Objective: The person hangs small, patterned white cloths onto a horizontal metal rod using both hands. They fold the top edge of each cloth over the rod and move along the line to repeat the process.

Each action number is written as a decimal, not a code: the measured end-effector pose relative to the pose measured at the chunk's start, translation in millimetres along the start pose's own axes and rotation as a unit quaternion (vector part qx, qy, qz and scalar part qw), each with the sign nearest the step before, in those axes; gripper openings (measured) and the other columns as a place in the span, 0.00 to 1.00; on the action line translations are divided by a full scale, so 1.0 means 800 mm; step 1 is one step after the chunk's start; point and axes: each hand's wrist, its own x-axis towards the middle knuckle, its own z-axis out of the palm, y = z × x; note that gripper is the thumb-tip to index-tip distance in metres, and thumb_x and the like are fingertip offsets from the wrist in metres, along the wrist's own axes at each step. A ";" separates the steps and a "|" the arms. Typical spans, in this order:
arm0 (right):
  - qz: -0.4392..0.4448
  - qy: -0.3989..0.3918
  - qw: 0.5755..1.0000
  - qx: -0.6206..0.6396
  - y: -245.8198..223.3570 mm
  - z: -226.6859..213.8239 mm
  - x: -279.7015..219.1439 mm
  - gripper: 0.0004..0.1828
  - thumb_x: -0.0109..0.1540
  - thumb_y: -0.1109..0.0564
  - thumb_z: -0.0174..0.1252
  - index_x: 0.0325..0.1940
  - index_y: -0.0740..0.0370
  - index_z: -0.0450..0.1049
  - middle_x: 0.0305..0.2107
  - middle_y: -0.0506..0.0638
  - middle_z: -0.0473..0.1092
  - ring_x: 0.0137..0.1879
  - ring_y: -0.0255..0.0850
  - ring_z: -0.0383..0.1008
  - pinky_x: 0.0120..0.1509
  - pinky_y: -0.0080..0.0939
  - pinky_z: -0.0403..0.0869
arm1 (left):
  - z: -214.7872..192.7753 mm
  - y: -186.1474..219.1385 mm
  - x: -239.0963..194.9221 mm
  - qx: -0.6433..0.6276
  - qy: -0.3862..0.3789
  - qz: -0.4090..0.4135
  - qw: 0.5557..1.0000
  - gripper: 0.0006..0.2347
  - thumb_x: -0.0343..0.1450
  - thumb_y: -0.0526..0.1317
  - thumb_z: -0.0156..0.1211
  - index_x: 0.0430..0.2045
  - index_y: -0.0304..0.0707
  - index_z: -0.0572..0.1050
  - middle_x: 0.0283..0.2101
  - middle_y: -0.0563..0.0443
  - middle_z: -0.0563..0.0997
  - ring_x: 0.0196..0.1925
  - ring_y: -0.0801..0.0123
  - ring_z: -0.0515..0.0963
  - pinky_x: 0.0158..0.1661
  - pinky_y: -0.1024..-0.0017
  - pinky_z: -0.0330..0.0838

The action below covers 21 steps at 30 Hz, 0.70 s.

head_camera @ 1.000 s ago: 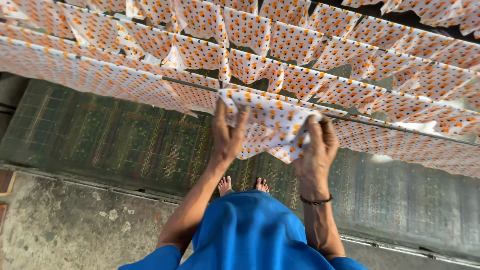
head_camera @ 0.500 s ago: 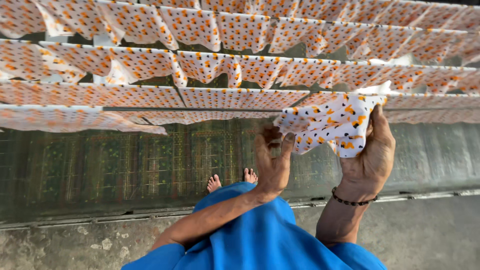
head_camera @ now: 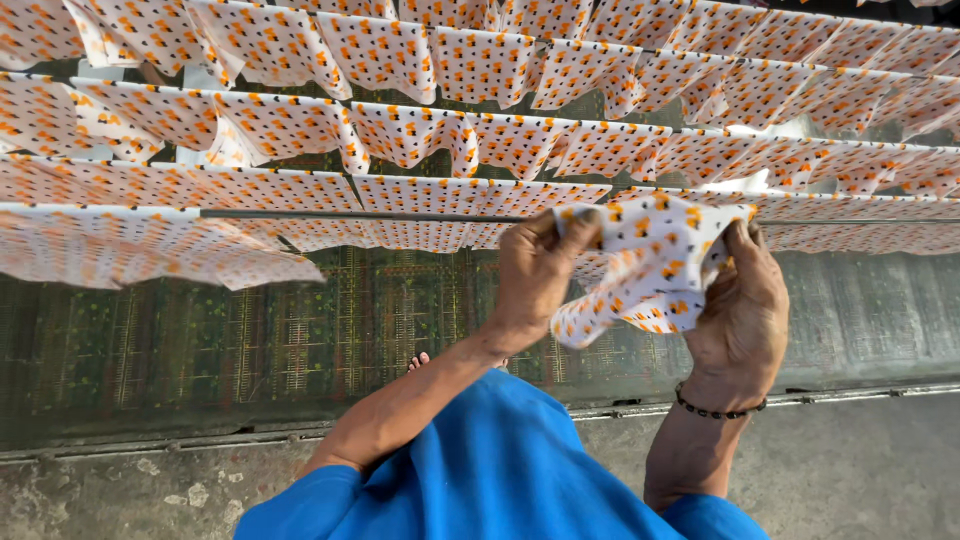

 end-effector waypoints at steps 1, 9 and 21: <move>-0.043 0.039 0.998 -0.032 0.003 0.006 0.002 0.04 0.65 0.62 0.63 0.43 0.57 0.76 0.39 0.45 0.78 0.46 0.33 0.79 0.51 0.32 0.77 | -0.007 0.015 0.002 0.014 0.019 0.021 1.000 0.10 0.70 0.47 0.68 0.25 0.42 0.82 0.19 0.62 0.78 0.20 0.82 0.65 0.23 0.79 0.60; 0.000 -0.110 0.992 -0.057 0.096 0.054 0.009 0.05 0.64 0.65 0.61 0.41 0.59 0.80 0.32 0.55 0.79 0.38 0.46 0.84 0.43 0.49 0.85 | -0.144 0.089 0.018 0.138 0.103 0.118 0.978 0.08 0.72 0.44 0.69 0.22 0.48 0.81 0.20 0.65 0.75 0.27 0.89 0.67 0.32 0.85 0.61; -0.019 -0.224 0.959 -0.170 0.217 0.128 -0.040 0.03 0.66 0.60 0.63 0.43 0.60 0.80 0.33 0.55 0.79 0.38 0.40 0.81 0.43 0.41 0.83 | -0.319 0.097 0.006 0.276 0.149 0.158 0.936 0.13 0.73 0.42 0.72 0.17 0.42 0.79 0.14 0.60 0.71 0.22 0.85 0.64 0.29 0.82 0.59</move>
